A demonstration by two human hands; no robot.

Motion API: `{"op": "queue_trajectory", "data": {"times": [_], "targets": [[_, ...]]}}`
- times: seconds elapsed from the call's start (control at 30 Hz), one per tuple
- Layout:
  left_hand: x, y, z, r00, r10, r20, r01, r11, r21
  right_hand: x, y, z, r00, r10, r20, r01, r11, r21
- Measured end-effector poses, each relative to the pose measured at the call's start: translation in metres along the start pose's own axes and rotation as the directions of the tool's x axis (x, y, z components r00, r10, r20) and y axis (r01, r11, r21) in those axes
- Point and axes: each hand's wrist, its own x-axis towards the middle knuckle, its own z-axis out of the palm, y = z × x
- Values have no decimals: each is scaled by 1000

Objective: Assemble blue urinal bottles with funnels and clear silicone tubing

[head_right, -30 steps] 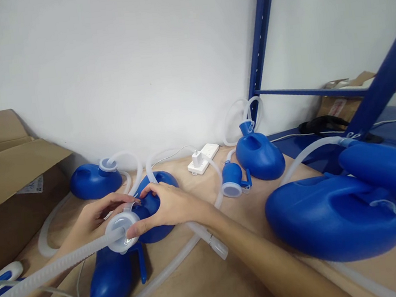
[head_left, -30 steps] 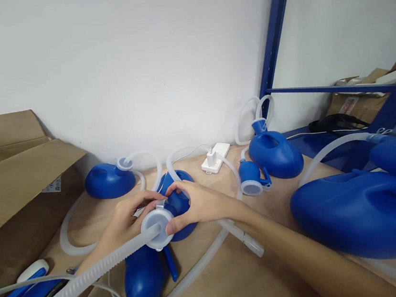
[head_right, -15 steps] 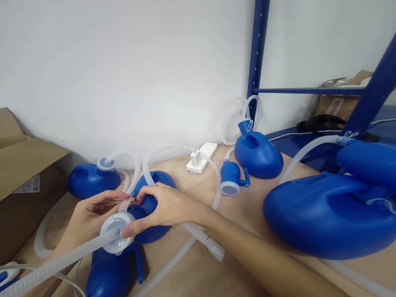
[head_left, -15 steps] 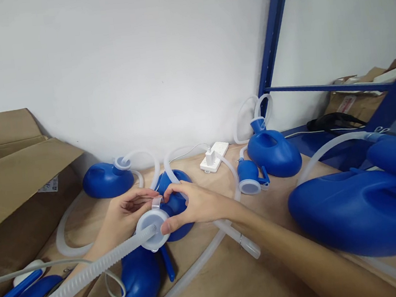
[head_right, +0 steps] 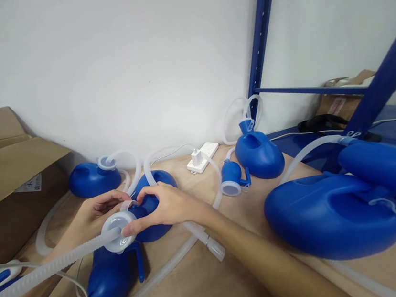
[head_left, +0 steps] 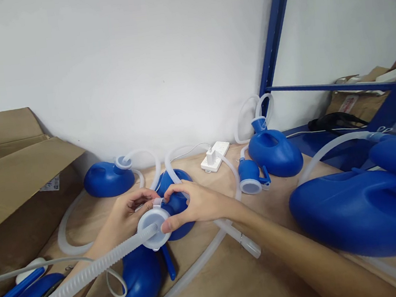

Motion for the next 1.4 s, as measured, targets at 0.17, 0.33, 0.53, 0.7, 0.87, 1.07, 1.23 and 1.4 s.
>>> {"op": "queue_trajectory", "data": {"times": [0.17, 0.33, 0.53, 0.7, 0.87, 1.07, 1.23, 1.4], "targets": [[-1, -5, -3, 998, -58, 4, 58, 995, -86, 0, -1, 1, 1000, -5, 1, 5, 1000, 14], [-1, -12, -11, 990, -86, 115, 104, 982, -155, -2, -5, -1, 1000, 16, 18, -16, 1000, 26], [0, -20, -9, 992, -2, 123, 23, 986, -165, -4, -9, 0, 998, 61, -3, -60, 997, 47], [-1, -28, 2, 994, 97, 57, -84, 976, -200, -4, -8, 2, 998, 59, -33, -57, 997, 61], [-2, -37, 4, 996, 86, 30, -77, 968, -237, -3, -5, 4, 998, 3, -55, 0, 998, 63], [-1, -38, -3, 990, 118, 79, -102, 978, -181, -3, -4, 6, 997, -13, -73, 17, 998, 56], [0, -29, -7, 981, 112, 156, -86, 983, -163, -3, -1, 8, 997, -24, -80, 28, 998, 56], [1, -16, -11, 981, 49, 188, -16, 985, -174, -3, -4, 7, 997, -28, -71, 31, 998, 47]]}}
